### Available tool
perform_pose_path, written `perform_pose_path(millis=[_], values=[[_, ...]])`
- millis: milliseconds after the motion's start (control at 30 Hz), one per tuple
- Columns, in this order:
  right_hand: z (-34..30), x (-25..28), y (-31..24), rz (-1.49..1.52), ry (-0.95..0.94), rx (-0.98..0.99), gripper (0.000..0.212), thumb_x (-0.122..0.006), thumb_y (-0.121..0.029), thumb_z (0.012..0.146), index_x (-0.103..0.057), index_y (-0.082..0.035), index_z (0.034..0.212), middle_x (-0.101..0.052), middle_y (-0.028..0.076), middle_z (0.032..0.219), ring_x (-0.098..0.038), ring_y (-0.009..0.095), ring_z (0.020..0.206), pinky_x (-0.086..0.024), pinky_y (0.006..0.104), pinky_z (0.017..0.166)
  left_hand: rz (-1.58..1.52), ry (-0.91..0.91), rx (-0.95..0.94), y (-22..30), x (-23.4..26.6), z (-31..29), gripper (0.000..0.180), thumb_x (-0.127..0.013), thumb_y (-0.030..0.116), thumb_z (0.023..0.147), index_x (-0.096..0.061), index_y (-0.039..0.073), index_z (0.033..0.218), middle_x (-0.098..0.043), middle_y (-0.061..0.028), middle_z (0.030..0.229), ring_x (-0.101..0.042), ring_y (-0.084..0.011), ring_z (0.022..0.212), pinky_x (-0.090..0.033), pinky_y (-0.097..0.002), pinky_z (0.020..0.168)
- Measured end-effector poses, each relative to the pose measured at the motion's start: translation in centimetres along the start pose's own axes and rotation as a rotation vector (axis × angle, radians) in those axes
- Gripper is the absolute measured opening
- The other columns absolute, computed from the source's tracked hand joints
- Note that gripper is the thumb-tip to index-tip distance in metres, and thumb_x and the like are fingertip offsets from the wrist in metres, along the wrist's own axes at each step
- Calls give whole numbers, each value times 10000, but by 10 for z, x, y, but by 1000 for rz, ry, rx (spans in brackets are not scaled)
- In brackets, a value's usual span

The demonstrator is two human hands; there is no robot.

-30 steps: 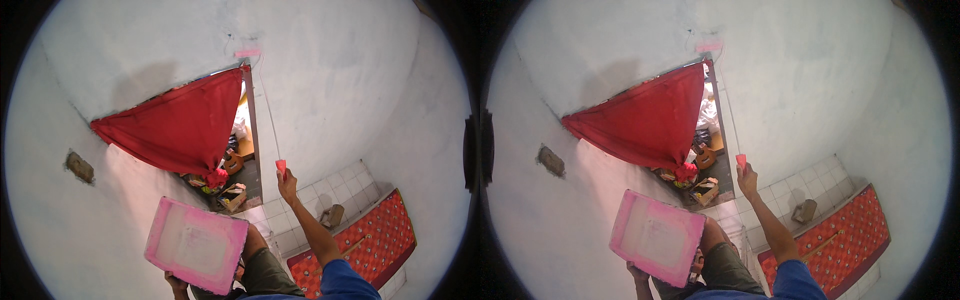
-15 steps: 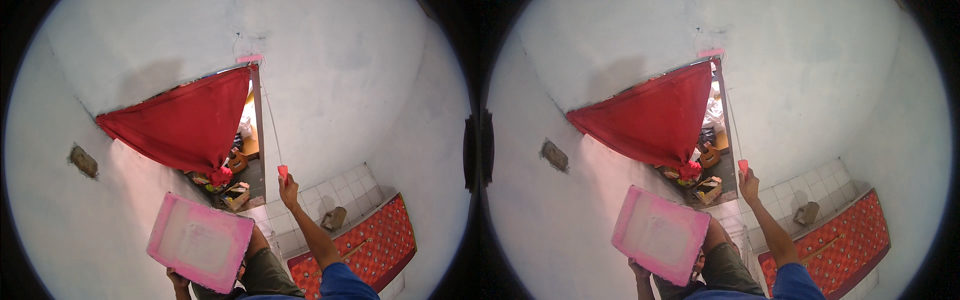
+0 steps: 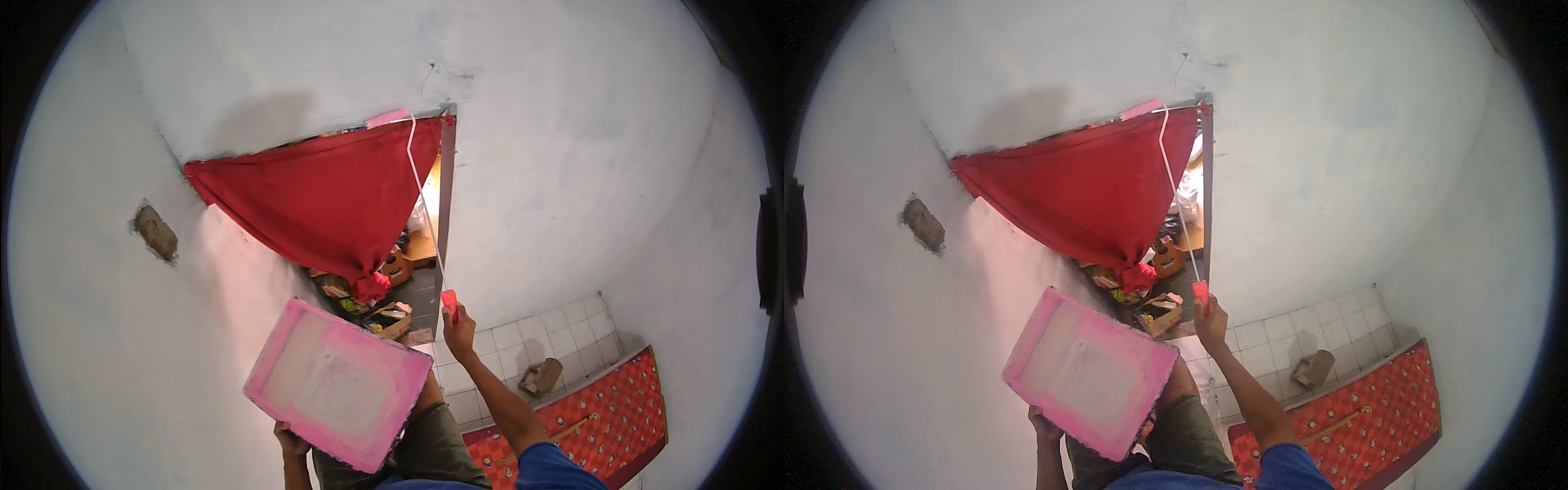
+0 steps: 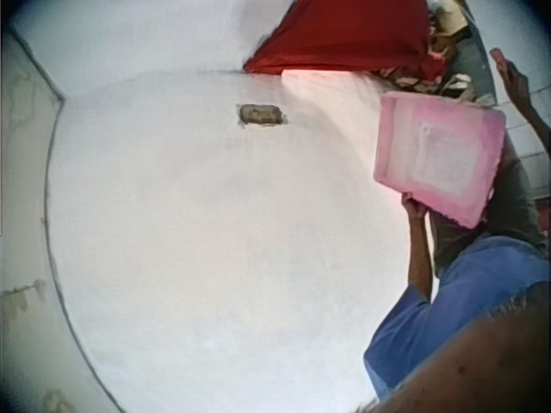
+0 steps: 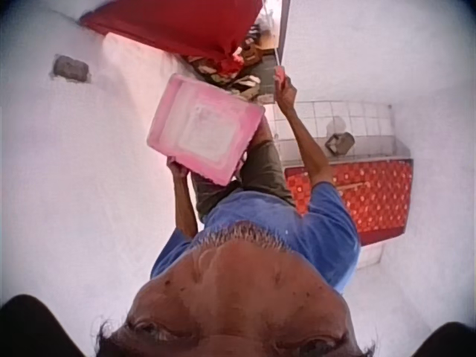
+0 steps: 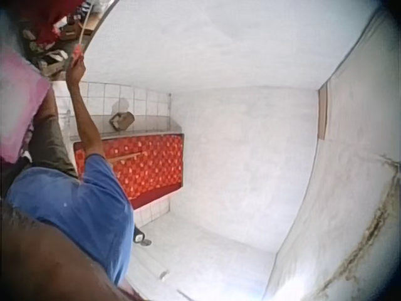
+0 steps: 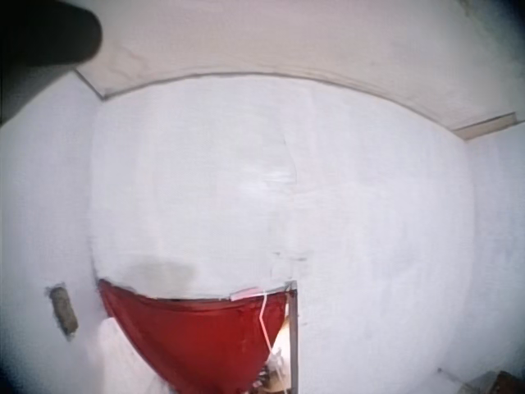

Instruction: The person paints a wall using pink paint. They dip a paint roller into a paint tray and then apply the paint to the white wall in vertical and horizontal strokes.

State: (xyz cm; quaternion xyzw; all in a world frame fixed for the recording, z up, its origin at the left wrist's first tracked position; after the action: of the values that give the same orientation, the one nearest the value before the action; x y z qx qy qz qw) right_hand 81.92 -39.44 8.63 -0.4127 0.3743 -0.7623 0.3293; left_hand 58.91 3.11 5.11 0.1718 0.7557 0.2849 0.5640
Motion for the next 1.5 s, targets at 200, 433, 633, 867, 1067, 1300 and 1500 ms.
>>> perform_pose_path(millis=[200,433,633,867,1067,1300,1500], values=[[-8,-50,-25,110,-40,9,324,-489,-266,906,-538,17,1055,-607,225,796,-609,365,693,-466,430,611,-40,58,-18,13,10,-16,644,-603,176,589,-459,24,1198,-556,-111,1102,-531,-312,1030,-446,-452,914],[-25,-94,-48,164,-64,-4,329,-496,-263,905,-537,6,1090,-613,226,850,-609,382,757,-470,424,658,-44,78,-58,24,19,-28,626,-588,173,592,-475,27,1189,-563,-98,1100,-530,-304,1032,-442,-450,918],[9,-122,-89,176,44,147,303,-515,-248,894,-551,18,1035,-613,224,835,-590,412,755,-462,438,662,-98,111,-62,26,43,-31,635,-583,159,585,-470,26,1196,-559,-106,1104,-518,-311,1053,-438,-455,925],[-10,-156,-49,-8,-48,124,337,-546,-274,869,-558,36,1002,-598,269,793,-604,424,727,-471,447,614,-93,116,-113,29,9,-36,654,-649,173,591,-454,1,1191,-561,-115,1060,-555,-316,986,-497,-450,863],[4,-157,-96,210,-4,99,318,-552,-284,869,-517,15,970,-596,242,783,-597,413,784,-439,473,725,-108,237,-136,35,7,-59,621,-612,127,566,-460,-5,1154,-558,-104,991,-572,-305,906,-530,-415,801],[-1,-133,-64,46,-8,111,351,-590,-322,850,-531,-4,987,-597,217,775,-595,402,680,-453,458,598,-94,210,-99,22,42,-69,577,-571,119,559,-480,3,1117,-560,-99,958,-568,-278,888,-519,-401,798],[-26,-7,-47,76,-170,-55,172,-581,-219,894,-529,-55,898,-470,-11,558,-447,63,462,-351,248,398,-71,289,-2,10,34,-51,446,-535,74,614,-510,11,1055,-558,-73,913,-559,-226,857,-508,-384,790]])
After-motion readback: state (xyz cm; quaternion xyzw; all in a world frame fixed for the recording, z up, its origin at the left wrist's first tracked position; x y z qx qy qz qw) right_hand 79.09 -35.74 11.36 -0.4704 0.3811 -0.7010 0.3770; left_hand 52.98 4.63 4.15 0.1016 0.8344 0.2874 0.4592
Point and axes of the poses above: each hand's wrist, its own z-axis towards the middle knuckle, its own x-axis out of the back of the hand, y = z × x, the point moved 8 cm from there along z, towards the middle knuckle
